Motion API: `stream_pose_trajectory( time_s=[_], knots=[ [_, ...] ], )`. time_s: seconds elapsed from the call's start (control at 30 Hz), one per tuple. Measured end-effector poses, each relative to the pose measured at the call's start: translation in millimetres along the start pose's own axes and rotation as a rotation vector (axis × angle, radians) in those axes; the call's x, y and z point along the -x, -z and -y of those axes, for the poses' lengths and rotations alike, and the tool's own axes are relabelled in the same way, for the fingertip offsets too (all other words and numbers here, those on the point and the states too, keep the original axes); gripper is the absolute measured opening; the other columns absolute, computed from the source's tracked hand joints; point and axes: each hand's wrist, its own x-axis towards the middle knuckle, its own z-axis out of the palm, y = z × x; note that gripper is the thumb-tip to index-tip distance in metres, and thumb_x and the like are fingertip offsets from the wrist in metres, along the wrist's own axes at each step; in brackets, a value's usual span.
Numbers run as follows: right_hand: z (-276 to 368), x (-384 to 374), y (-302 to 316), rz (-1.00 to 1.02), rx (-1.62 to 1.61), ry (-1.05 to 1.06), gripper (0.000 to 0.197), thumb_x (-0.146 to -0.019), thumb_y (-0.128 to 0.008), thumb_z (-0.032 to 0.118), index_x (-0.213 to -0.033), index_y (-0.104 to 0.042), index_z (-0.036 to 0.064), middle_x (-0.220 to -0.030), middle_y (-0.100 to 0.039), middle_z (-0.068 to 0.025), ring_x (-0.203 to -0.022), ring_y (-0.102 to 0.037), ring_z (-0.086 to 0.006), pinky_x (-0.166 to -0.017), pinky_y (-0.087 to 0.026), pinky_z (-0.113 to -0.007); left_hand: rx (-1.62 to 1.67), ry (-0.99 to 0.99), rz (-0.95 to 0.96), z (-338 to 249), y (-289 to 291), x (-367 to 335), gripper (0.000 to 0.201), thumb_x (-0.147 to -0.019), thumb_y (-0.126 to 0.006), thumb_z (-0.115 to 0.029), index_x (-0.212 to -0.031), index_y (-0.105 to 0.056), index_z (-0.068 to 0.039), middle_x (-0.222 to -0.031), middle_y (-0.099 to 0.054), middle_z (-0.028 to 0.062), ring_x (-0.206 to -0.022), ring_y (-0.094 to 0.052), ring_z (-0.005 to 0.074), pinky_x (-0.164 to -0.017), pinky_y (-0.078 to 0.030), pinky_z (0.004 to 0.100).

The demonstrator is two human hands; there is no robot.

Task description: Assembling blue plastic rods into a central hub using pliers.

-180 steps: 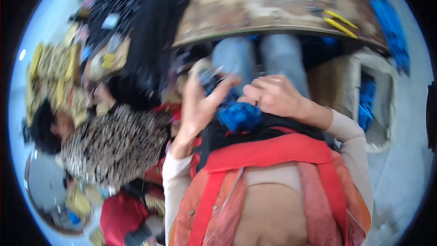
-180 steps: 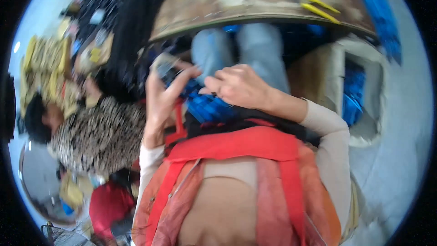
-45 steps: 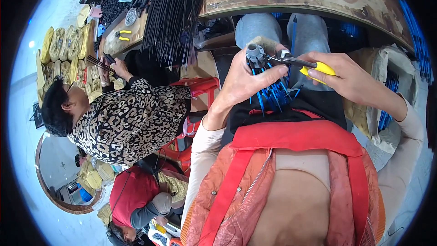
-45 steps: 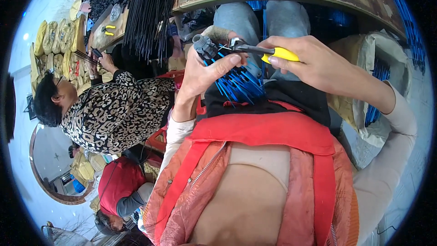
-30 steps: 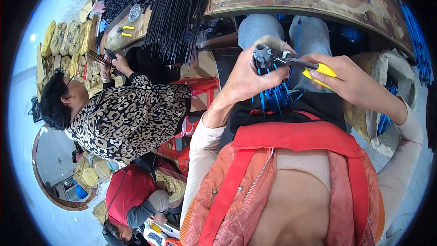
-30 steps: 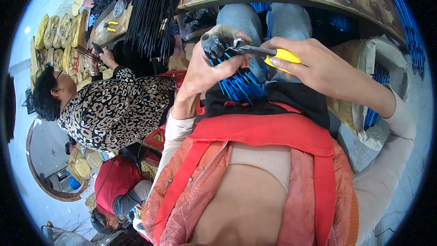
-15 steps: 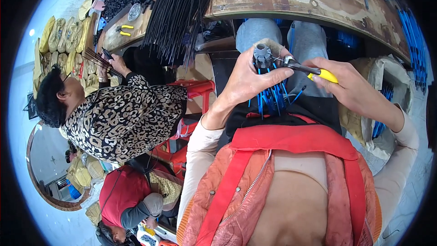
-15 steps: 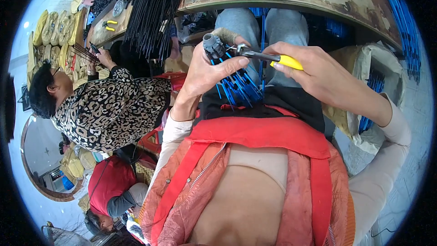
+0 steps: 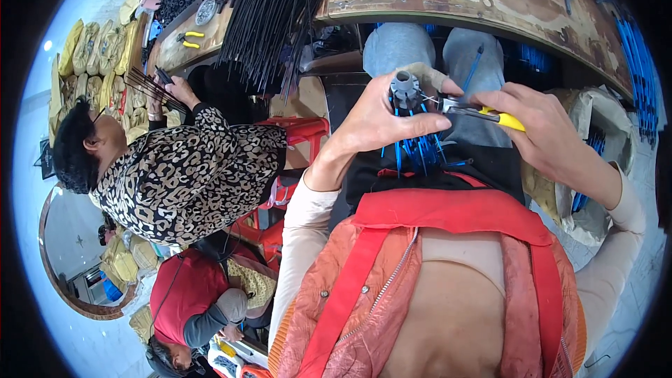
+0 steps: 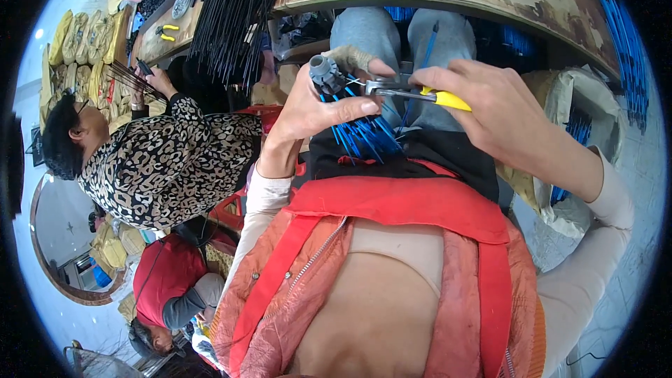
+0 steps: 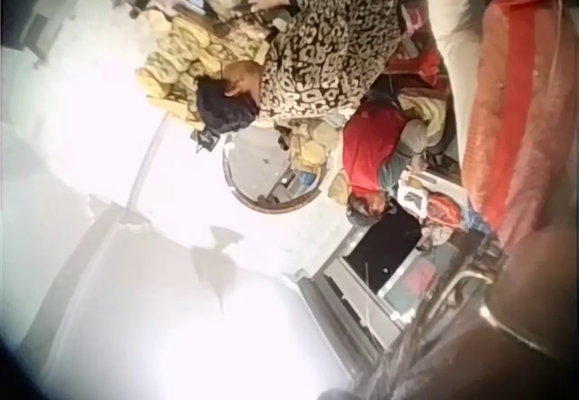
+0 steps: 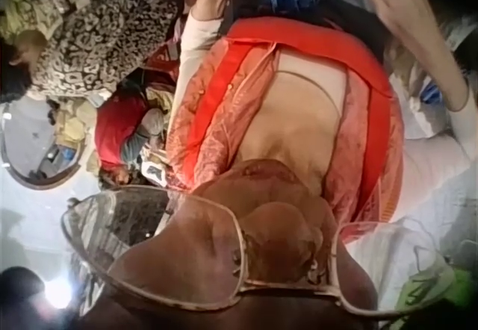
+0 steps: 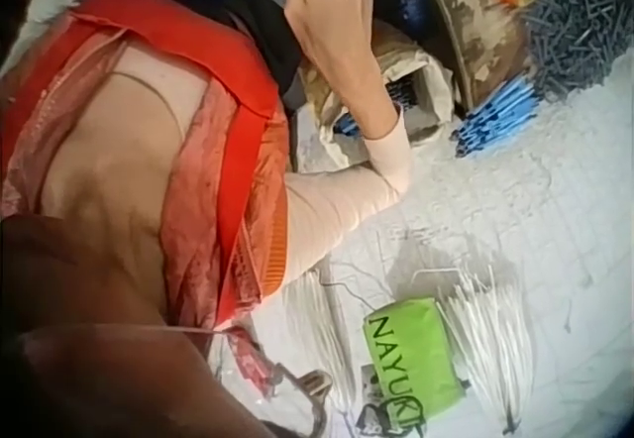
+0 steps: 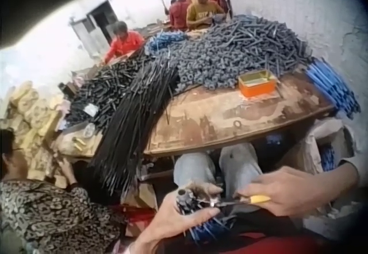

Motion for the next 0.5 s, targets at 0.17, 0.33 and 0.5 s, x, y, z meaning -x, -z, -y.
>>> stream_pose_trajectory(
  time_s=[0.17, 0.33, 0.5],
  knots=[
    [-10, -6, -2, -0.011, 0.014, 0.084, 0.037, -0.085, -0.057, 0.002, -0.121, -0.057, 0.0062, -0.095, -0.058, -0.0175, -0.088, -0.058, -0.038, -0.076, -0.046, -0.044, 0.005, -0.026, 0.054, -4, 0, -3, 0.046, -0.071, -0.085, -0.016, -0.111, -0.067, -0.002, -0.085, -0.066, 0.0024, -0.077, -0.06, 0.0089, -0.07, -0.048, 0.0244],
    [-10, -9, 4, -0.051, 0.181, 0.128, 0.036, -0.086, -0.056, 0.004, -0.122, -0.057, 0.0076, -0.094, -0.058, -0.0147, -0.086, -0.057, -0.0356, -0.073, -0.046, -0.042, 0.005, -0.022, 0.053, 1, -3, -6, 0.046, -0.072, -0.085, -0.015, -0.112, -0.066, -0.002, -0.085, -0.066, 0.0031, -0.079, -0.061, 0.009, -0.072, -0.049, 0.0242],
    [-8, -10, 6, -0.127, 0.433, 0.151, 0.036, -0.087, -0.057, 0.008, -0.124, -0.057, 0.0099, -0.087, -0.057, -0.0116, -0.08, -0.058, -0.0311, -0.07, -0.046, -0.04, -0.009, -0.02, 0.025, 2, -4, -6, 0.048, -0.072, -0.084, -0.014, -0.114, -0.065, -0.001, -0.086, -0.066, 0.0033, -0.078, -0.061, 0.0093, -0.072, -0.049, 0.0241]
  ],
)
